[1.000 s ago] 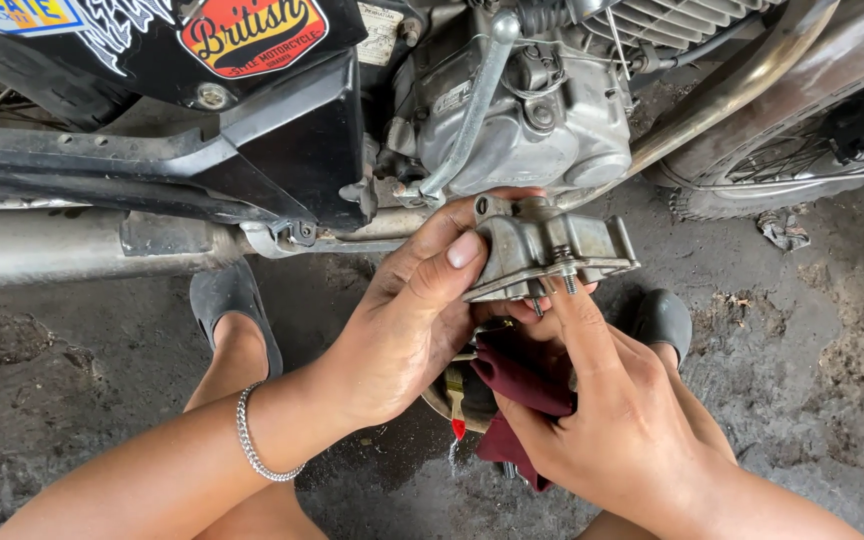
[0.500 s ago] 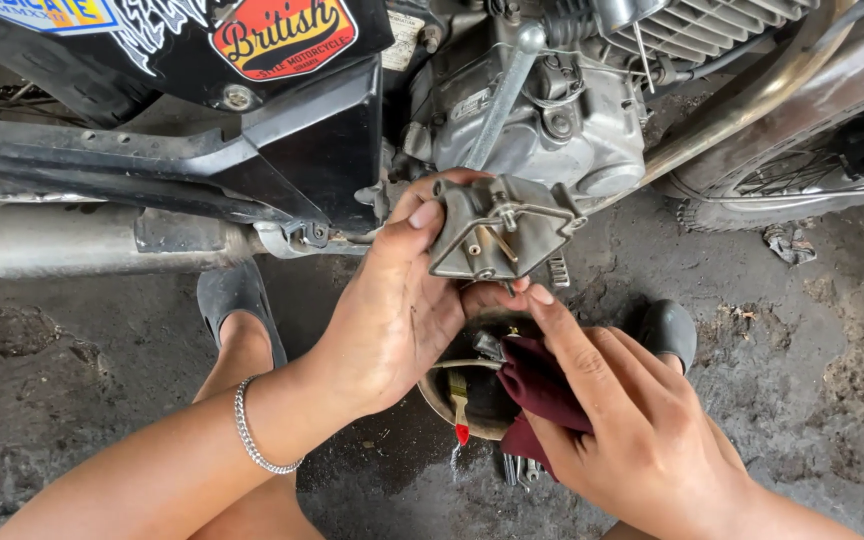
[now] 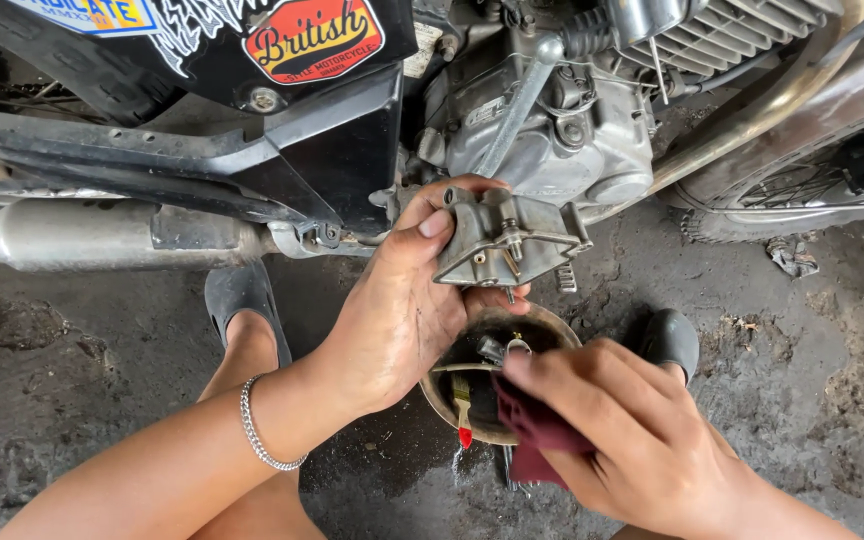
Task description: Cleaning and inspecting a motorcycle carburetor using a cloth and a screwdriver.
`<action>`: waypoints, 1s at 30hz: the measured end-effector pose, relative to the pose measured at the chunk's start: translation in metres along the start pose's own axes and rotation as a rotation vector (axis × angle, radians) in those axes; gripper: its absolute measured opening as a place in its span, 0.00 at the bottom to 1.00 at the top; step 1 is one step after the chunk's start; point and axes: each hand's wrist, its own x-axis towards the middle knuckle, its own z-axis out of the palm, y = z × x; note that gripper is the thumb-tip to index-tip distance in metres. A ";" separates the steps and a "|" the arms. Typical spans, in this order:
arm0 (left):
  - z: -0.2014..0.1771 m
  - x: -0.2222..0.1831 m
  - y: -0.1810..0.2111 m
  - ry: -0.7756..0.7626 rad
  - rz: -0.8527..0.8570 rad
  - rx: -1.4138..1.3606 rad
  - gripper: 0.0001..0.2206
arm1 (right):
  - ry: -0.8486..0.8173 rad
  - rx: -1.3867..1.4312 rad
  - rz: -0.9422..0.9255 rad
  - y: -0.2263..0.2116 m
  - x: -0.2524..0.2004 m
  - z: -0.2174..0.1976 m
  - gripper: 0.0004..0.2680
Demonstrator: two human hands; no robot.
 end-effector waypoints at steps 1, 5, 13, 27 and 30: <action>-0.001 0.001 0.000 0.003 0.002 0.000 0.21 | -0.001 0.002 -0.003 0.001 -0.003 -0.004 0.14; -0.006 0.002 0.001 0.001 0.060 0.012 0.21 | -0.192 0.250 -0.007 0.002 -0.019 -0.016 0.10; -0.009 0.003 0.004 0.003 0.061 -0.001 0.18 | -0.364 0.452 -0.083 0.001 0.010 -0.009 0.12; -0.016 -0.002 0.006 -0.006 0.037 0.015 0.14 | -0.212 0.506 -0.049 0.010 0.008 0.005 0.06; -0.012 -0.003 0.008 -0.011 0.060 -0.013 0.13 | -0.186 0.517 -0.040 0.010 0.009 0.007 0.05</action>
